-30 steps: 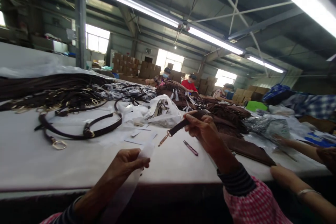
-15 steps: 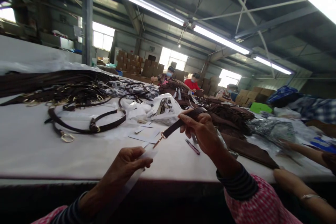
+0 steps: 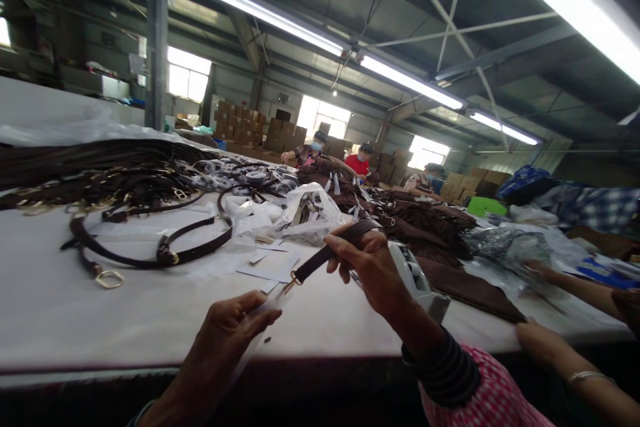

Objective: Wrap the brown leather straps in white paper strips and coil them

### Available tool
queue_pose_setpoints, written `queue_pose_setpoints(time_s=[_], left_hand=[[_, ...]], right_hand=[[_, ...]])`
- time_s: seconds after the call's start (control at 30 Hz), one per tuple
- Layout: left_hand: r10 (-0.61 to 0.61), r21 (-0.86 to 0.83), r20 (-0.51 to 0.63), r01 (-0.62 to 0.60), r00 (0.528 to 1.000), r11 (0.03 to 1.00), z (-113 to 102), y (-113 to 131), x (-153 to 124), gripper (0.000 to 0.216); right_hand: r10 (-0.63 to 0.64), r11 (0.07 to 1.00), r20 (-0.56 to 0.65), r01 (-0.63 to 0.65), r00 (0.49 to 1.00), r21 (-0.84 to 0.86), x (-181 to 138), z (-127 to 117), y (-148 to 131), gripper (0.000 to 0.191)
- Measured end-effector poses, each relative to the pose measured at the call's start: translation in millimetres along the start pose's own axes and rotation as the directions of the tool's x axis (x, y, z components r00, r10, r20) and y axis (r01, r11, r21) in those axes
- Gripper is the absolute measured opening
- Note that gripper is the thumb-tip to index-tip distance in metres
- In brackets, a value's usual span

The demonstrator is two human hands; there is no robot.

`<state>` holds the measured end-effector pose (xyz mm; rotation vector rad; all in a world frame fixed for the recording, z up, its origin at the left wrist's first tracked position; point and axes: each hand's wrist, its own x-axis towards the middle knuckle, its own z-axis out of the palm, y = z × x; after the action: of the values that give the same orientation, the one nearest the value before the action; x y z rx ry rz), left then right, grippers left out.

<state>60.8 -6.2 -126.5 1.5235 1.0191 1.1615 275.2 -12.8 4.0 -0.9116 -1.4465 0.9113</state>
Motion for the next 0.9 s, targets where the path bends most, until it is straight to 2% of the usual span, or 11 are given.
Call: queue_pose_setpoints(time_s=[0.07,0.13,0.27,0.37,0.57,0.77,0.9], left_hand=[[0.002,0.002,0.011,-0.002,1.0,1.0,-0.8,2.4,1.5,0.038],[-0.022,-0.066,0.094,0.028,0.995,0.997,-2.0,6.2,4.5,0.037],[-0.103,-0.207,0.316,0.175,0.943,0.963,-2.6,15.0,8.6,0.042],[-0.143,-0.196,0.365,0.226,0.92,0.954,-1.3,18.1,8.4,0.047],[-0.076,-0.218,0.365,0.164,0.928,0.962,-2.7,16.6,9.8,0.046],[-0.101,-0.235,0.305,0.177,0.947,0.956,1.0,33.0,12.0,0.044],[-0.133,-0.141,0.26,0.174,0.956,0.975,4.3,40.4,10.5,0.05]], right_hand=[[0.014,1.0,0.029,-0.015,0.999,0.005,-0.9,-0.1,2.7,0.028],[0.012,1.0,0.059,-0.013,0.998,0.006,-0.8,-1.9,5.0,0.028],[0.032,0.999,0.115,-0.035,0.993,0.021,0.5,-8.8,9.9,0.027],[0.056,0.998,0.138,-0.061,0.989,0.033,0.1,-13.1,13.2,0.028],[0.068,0.997,0.162,-0.072,0.984,0.016,-4.1,-8.3,12.7,0.033],[0.096,0.994,0.202,-0.103,0.975,0.025,-8.1,5.4,22.4,0.032],[0.147,0.988,0.257,-0.153,0.955,0.003,-21.8,10.8,32.5,0.033]])
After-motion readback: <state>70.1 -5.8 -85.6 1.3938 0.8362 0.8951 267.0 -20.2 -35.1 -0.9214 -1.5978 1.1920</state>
